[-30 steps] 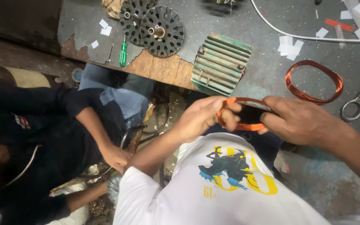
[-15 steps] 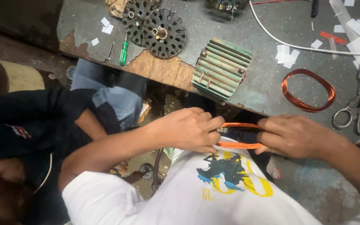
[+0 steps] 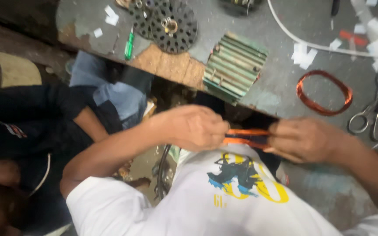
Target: The person winds copper wire around a green laminated stator core, inserting the wire into slots and securing it with white tape. A coworker works on a separate stator component nearby.
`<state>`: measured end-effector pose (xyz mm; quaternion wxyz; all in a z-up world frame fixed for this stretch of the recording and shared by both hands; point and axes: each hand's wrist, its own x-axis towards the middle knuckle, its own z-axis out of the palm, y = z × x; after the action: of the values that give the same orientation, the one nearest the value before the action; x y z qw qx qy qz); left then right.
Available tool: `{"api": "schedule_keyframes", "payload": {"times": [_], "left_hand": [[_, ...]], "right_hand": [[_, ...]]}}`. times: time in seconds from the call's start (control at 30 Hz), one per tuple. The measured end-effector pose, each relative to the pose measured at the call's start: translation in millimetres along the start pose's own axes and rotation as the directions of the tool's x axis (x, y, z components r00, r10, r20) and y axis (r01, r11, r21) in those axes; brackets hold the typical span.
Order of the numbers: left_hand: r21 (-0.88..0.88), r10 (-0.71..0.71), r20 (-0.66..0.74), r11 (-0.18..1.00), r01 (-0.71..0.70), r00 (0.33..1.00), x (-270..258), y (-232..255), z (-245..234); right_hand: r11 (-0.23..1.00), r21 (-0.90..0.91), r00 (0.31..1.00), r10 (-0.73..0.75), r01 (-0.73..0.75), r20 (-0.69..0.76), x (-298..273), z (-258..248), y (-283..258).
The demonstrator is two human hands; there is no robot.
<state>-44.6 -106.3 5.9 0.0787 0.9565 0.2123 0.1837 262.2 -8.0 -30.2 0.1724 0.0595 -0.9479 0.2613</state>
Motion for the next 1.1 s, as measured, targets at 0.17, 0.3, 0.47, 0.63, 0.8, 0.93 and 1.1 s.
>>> {"api": "schedule_keyframes", "payload": {"times": [0.17,0.3,0.47,0.63,0.8,0.93,1.1], "left_hand": [[0.128,-0.048,0.024,0.991,0.044,0.999,-19,-6,11],[0.3,-0.235,-0.008,0.927,0.226,0.972,21,7,-15],[0.56,-0.211,-0.058,0.802,0.206,0.976,79,21,-13],[0.397,-0.121,0.049,0.913,0.092,0.991,12,1,-3],[-0.058,-0.296,-0.076,0.955,0.292,0.952,-4,-1,-10],[-0.13,-0.366,-0.275,0.93,0.343,0.889,29,2,-13],[0.084,-0.334,-0.18,0.932,0.353,0.925,59,2,29]], "right_hand": [[0.995,-0.081,0.995,0.07,-0.064,0.065,-2,8,10],[0.961,-0.24,0.985,0.157,-0.135,0.076,2,8,6],[0.931,-0.334,0.985,0.169,-0.145,0.045,-1,9,6],[0.938,-0.315,0.989,0.146,-0.142,-0.012,-14,-4,5],[0.929,-0.334,0.988,0.146,-0.156,-0.054,-6,-4,5],[0.896,-0.415,0.987,0.153,-0.16,-0.05,5,-2,3],[0.863,-0.494,0.993,0.122,-0.102,0.008,13,4,-2]]}}
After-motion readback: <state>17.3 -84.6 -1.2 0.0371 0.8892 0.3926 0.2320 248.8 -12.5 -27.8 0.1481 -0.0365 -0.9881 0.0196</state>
